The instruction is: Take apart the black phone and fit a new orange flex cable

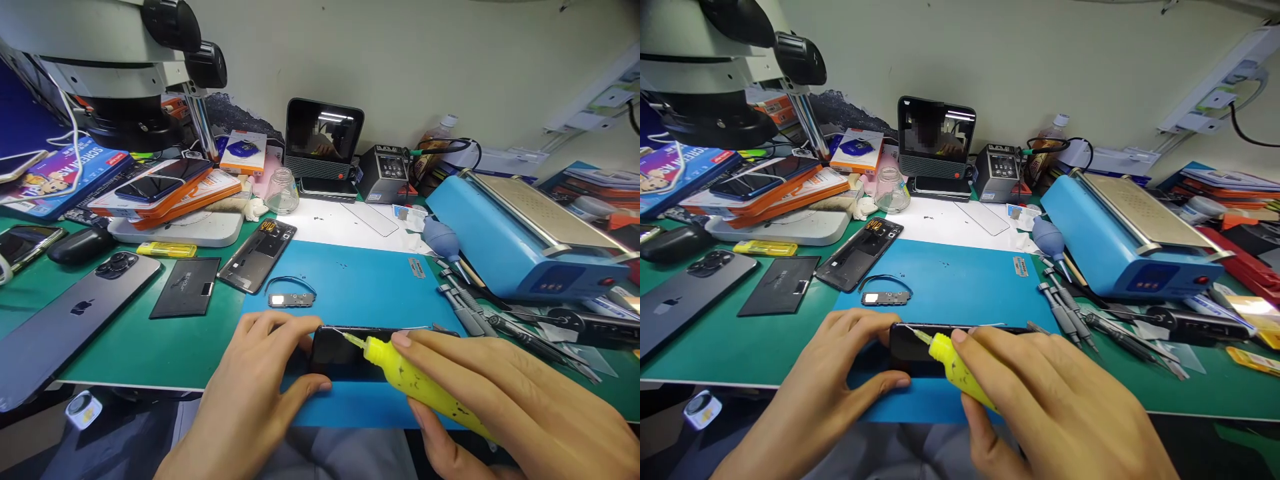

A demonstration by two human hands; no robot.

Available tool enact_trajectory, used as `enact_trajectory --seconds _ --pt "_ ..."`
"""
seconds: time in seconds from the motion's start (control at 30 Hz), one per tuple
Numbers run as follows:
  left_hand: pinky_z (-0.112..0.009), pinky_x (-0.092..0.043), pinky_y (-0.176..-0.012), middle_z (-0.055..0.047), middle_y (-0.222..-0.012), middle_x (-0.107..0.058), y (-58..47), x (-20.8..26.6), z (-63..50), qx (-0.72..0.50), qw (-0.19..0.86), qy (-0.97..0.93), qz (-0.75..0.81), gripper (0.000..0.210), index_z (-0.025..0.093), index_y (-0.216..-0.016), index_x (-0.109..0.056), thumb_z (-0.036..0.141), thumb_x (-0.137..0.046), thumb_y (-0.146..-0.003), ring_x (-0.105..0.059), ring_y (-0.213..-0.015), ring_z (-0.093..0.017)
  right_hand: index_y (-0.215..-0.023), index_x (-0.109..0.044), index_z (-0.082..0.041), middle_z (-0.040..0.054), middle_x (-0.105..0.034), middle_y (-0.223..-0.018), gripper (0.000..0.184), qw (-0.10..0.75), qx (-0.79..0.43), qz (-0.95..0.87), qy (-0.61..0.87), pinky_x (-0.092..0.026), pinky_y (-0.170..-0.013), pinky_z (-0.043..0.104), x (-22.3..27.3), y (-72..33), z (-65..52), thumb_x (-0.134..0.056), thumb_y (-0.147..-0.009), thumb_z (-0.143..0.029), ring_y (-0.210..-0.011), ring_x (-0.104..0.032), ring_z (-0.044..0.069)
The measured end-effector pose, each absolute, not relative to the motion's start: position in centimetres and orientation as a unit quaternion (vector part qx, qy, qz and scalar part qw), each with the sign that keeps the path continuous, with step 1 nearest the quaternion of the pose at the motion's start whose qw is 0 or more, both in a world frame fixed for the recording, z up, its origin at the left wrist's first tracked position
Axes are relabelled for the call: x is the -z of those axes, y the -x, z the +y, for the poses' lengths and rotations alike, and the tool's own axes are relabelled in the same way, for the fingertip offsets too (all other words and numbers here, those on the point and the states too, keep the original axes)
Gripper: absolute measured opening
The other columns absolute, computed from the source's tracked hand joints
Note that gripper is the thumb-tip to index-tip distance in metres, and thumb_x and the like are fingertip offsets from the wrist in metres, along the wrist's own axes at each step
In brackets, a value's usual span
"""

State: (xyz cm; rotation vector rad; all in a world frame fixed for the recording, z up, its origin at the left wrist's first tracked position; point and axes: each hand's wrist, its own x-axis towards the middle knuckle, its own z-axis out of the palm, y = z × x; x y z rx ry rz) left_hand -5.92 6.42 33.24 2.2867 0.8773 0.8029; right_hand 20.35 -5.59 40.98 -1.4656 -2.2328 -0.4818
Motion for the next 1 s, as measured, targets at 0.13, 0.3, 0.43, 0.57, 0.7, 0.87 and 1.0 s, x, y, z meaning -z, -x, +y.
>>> enact_trajectory --seconds 0.13,0.3,0.43,0.57,0.7,0.87,1.0 --pt "-0.036 -0.051 -0.094 0.005 -0.117 -0.080 6.0 -33.2 6.4 -0.301 0.278 -0.851 0.328 0.063 0.038 -0.138 -0.063 0.012 -0.096 -0.091 -0.069 -0.107 -0.026 -0.146 -0.075 -0.022 -0.0008 -0.083 -0.136 0.036 0.207 0.167 -0.807 0.527 -0.056 -0.107 0.028 -41.2 -20.2 -5.4 -0.071 -0.111 -0.022 -0.114 -0.078 0.014" --pt "-0.035 -0.051 -0.093 0.007 -0.117 -0.079 5.8 -33.2 6.3 -0.304 0.275 -0.851 0.329 0.067 0.040 -0.139 -0.062 0.011 -0.097 -0.089 -0.069 -0.106 -0.025 -0.146 -0.074 -0.023 -0.0014 -0.082 -0.137 0.037 0.213 0.152 -0.802 0.537 -0.053 -0.109 0.028 -41.3 -20.1 -5.7 -0.069 -0.110 -0.016 -0.115 -0.075 0.014" --pt "-0.034 -0.051 -0.094 0.008 -0.116 -0.079 5.9 -33.1 6.3 -0.303 0.269 -0.852 0.332 0.069 0.041 -0.139 -0.061 0.011 -0.098 -0.089 -0.069 -0.107 -0.025 -0.149 -0.072 -0.022 -0.0004 -0.080 -0.141 0.042 0.205 0.139 -0.798 0.549 -0.048 -0.117 0.027 -41.2 -20.2 -6.1 -0.068 -0.109 -0.013 -0.123 -0.072 0.014" --pt "-0.035 -0.052 -0.094 0.007 -0.118 -0.080 6.1 -33.0 6.2 -0.298 0.263 -0.856 0.331 0.072 0.041 -0.142 -0.058 0.013 -0.098 -0.089 -0.069 -0.110 -0.026 -0.150 -0.071 -0.023 -0.0003 -0.079 -0.143 0.042 0.199 0.143 -0.797 0.553 -0.047 -0.121 0.027 -41.1 -20.7 -6.6 -0.069 -0.109 -0.014 -0.127 -0.070 0.014" --pt "-0.036 -0.052 -0.095 0.005 -0.120 -0.078 6.2 -32.8 6.3 -0.286 0.258 -0.860 0.334 0.070 0.041 -0.144 -0.056 0.016 -0.096 -0.093 -0.069 -0.110 -0.026 -0.152 -0.069 -0.022 0.0001 -0.077 -0.146 0.045 0.195 0.140 -0.795 0.557 -0.046 -0.124 0.025 -41.2 -21.1 -7.0 -0.069 -0.108 -0.013 -0.130 -0.069 0.013" --pt "-0.036 -0.052 -0.097 0.005 -0.121 -0.077 6.2 -32.4 6.3 -0.275 0.247 -0.865 0.340 0.072 0.042 -0.147 -0.053 0.020 -0.096 -0.094 -0.069 -0.112 -0.026 -0.154 -0.068 -0.022 0.0007 -0.074 -0.149 0.047 0.186 0.141 -0.791 0.566 -0.043 -0.127 0.023 -41.0 -21.7 -7.8 -0.070 -0.108 -0.014 -0.132 -0.067 0.012" --pt "-0.037 -0.053 -0.097 0.007 -0.121 -0.078 6.3 -32.2 6.3 -0.269 0.243 -0.865 0.346 0.070 0.044 -0.147 -0.053 0.022 -0.094 -0.095 -0.070 -0.113 -0.026 -0.155 -0.067 -0.022 0.0012 -0.074 -0.149 0.048 0.187 0.143 -0.784 0.574 -0.044 -0.126 0.022 -40.9 -22.1 -8.2 -0.070 -0.108 -0.013 -0.133 -0.067 0.011"
